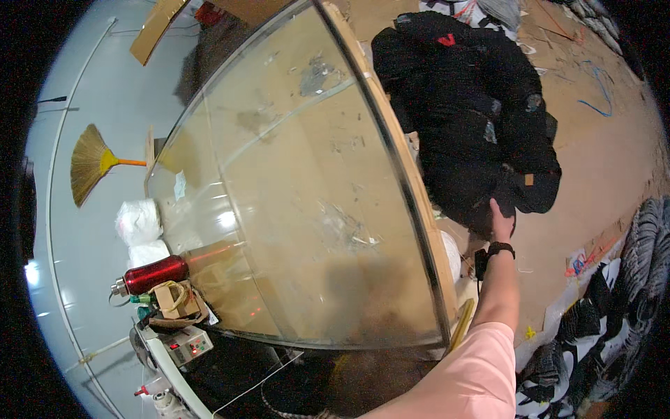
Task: The person cuts threads on a stack of fabric pieces using shears, ties them together using green and red ribbons, and then sews the pieces using a sewing machine.
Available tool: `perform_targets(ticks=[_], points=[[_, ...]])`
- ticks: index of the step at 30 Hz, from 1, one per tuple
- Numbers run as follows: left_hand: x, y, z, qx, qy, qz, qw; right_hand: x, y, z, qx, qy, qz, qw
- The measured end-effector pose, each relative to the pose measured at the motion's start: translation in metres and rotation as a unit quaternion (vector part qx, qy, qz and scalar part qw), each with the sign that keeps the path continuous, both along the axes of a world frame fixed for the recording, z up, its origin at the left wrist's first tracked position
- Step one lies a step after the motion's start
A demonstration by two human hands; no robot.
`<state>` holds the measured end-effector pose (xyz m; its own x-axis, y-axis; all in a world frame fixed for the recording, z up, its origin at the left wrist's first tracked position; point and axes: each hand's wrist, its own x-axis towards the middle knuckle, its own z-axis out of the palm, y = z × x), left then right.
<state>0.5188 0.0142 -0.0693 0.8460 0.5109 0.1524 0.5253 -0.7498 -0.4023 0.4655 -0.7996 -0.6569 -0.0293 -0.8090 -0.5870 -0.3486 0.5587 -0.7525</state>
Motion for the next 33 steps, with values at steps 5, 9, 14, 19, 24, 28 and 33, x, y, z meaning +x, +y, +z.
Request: perform_targets(ticks=[5,9,14,19,24,28,33], points=[[-0.027,0.013,0.010,0.012,0.035,0.041,0.998,0.032,-0.020,-0.004,0.135,-0.003,-0.051,0.990],[-0.040,0.042,0.013,0.035,0.107,-0.036,0.993,0.041,-0.022,-0.006,0.115,0.129,0.006,0.985],[-0.047,0.062,0.010,0.069,0.142,0.024,0.987,0.029,-0.034,0.012,0.083,0.152,0.118,0.978],[-0.057,0.034,0.010,0.005,0.026,0.050,0.998,0.009,-0.045,0.048,0.003,0.182,0.225,0.957],[-0.047,-0.005,0.010,-0.053,-0.069,0.087,0.992,0.020,-0.013,0.118,0.006,-0.113,0.018,0.993],[-0.036,-0.025,0.017,-0.107,-0.115,0.116,0.981,0.023,-0.014,0.225,0.054,-0.231,-0.076,0.968],[-0.036,-0.036,0.032,-0.162,-0.093,0.126,0.974,0.015,0.002,0.350,-0.081,-0.246,-0.164,0.952]])
